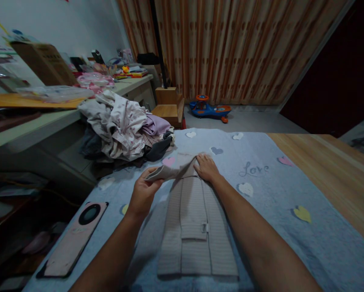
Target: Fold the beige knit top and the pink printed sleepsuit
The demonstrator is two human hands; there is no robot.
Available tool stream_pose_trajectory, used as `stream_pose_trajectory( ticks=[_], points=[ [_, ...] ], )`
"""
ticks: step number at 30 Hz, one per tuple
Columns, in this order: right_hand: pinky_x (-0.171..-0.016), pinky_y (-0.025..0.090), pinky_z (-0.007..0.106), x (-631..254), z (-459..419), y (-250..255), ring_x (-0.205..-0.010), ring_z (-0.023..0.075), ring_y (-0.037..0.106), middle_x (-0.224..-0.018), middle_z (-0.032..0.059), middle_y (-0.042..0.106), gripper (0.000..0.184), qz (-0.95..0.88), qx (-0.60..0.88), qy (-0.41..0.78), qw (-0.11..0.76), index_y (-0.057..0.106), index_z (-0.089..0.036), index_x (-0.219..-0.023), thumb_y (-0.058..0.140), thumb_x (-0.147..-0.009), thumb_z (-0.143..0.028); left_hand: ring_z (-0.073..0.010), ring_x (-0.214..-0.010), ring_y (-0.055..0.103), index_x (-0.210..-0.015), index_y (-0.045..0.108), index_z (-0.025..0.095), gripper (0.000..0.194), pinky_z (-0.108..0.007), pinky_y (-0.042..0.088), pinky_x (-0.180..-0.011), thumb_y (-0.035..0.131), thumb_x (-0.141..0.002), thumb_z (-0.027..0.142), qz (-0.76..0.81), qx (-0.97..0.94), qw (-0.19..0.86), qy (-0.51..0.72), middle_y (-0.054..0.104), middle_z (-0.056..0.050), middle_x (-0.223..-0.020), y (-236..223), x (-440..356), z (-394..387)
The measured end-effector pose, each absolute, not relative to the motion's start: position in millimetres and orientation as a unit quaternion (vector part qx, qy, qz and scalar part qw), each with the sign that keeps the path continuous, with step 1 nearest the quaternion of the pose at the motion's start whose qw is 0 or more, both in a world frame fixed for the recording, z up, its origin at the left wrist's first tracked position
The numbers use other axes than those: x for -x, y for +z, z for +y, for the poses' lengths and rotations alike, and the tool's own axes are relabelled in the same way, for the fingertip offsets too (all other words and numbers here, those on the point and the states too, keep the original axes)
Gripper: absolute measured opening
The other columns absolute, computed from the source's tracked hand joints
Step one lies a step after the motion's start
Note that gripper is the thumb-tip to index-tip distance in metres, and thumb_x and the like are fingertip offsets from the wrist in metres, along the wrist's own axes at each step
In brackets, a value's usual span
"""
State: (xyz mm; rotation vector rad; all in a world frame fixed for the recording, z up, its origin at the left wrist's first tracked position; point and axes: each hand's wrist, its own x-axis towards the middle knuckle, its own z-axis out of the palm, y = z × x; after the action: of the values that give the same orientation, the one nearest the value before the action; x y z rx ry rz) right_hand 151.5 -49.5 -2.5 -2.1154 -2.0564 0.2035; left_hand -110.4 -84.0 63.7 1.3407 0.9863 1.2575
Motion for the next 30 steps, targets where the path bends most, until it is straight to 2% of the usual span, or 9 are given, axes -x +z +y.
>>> stream_pose_trajectory(
  ticks=[4, 6, 10, 14, 21, 26, 30],
  points=[
    [-0.118, 0.021, 0.043, -153, -48, -5, -0.147, 0.0288, 0.026, -0.159, 0.0134, 0.034, 0.057, -0.693, 0.713, 0.058, 0.092, 0.037, -0.009, -0.149, 0.033, -0.1, -0.038, -0.0192, -0.08, 0.065, -0.091, 0.069, 0.019, 0.019, -0.029, 0.05, -0.077, 0.07, -0.074, 0.028, 0.407, -0.657, 0.483, 0.411, 0.07, -0.002, -0.084, 64, 116, -107],
    [-0.118, 0.021, 0.043, -154, -48, -6, -0.147, 0.0288, 0.026, -0.159, 0.013, 0.033, 0.057, -0.692, 0.714, 0.057, 0.088, 0.036, -0.009, -0.15, 0.032, -0.101, -0.036, -0.0187, -0.08, 0.065, -0.088, 0.069, 0.02, 0.013, -0.028, 0.049, -0.077, 0.065, -0.076, 0.024, 0.392, -0.709, 0.469, 0.352, 0.069, -0.002, -0.084, 62, 117, -118],
    [-0.119, 0.02, 0.044, -156, -47, -7, -0.148, 0.0284, 0.025, -0.159, 0.013, 0.032, 0.057, -0.692, 0.713, 0.063, 0.089, 0.035, -0.01, -0.151, 0.031, -0.101, -0.036, -0.0185, -0.094, 0.064, -0.091, 0.066, 0.021, 0.023, -0.029, 0.047, -0.086, 0.056, -0.073, 0.01, 0.361, -0.774, 0.439, 0.28, 0.069, -0.002, -0.095, 56, 114, -138],
    [-0.119, 0.02, 0.044, -159, -45, -10, -0.148, 0.0293, 0.024, -0.159, 0.0141, 0.032, 0.057, -0.692, 0.713, 0.067, 0.093, 0.036, -0.008, -0.151, 0.029, -0.101, -0.035, -0.0179, -0.098, 0.062, -0.091, 0.062, 0.021, 0.028, -0.03, 0.045, -0.089, 0.051, -0.071, 0.006, 0.346, -0.795, 0.424, 0.261, 0.068, -0.001, -0.098, 52, 111, -146],
    [-0.121, 0.019, 0.041, -168, -39, -19, -0.147, 0.0274, 0.027, -0.156, 0.0155, 0.037, 0.053, -0.712, 0.694, 0.04, 0.102, 0.043, -0.007, -0.146, 0.034, -0.098, -0.026, -0.0169, -0.09, 0.062, -0.095, 0.062, 0.021, 0.022, -0.028, 0.045, -0.081, 0.052, -0.08, 0.01, 0.373, -0.803, 0.389, 0.253, 0.067, -0.001, -0.094, 53, 114, -147],
    [-0.12, 0.021, 0.038, -179, -33, -23, -0.145, 0.0226, 0.031, -0.155, 0.0153, 0.039, 0.051, -0.72, 0.684, 0.034, 0.109, 0.046, -0.008, -0.144, 0.037, -0.094, -0.02, -0.0159, -0.093, 0.062, -0.102, 0.063, 0.022, 0.03, -0.027, 0.045, -0.083, 0.048, -0.081, 0.006, 0.34, -0.832, 0.366, 0.243, 0.067, -0.001, -0.098, 52, 113, -150],
    [-0.119, 0.024, 0.04, -187, -33, -25, -0.145, 0.0252, 0.031, -0.156, 0.0166, 0.037, 0.052, -0.716, 0.689, 0.03, 0.113, 0.046, -0.008, -0.143, 0.04, -0.093, -0.021, -0.0153, -0.092, 0.062, -0.1, 0.062, 0.022, 0.033, -0.027, 0.046, -0.082, 0.046, -0.077, 0.003, 0.328, -0.845, 0.346, 0.242, 0.066, -0.001, -0.096, 50, 112, -153]
  ],
)
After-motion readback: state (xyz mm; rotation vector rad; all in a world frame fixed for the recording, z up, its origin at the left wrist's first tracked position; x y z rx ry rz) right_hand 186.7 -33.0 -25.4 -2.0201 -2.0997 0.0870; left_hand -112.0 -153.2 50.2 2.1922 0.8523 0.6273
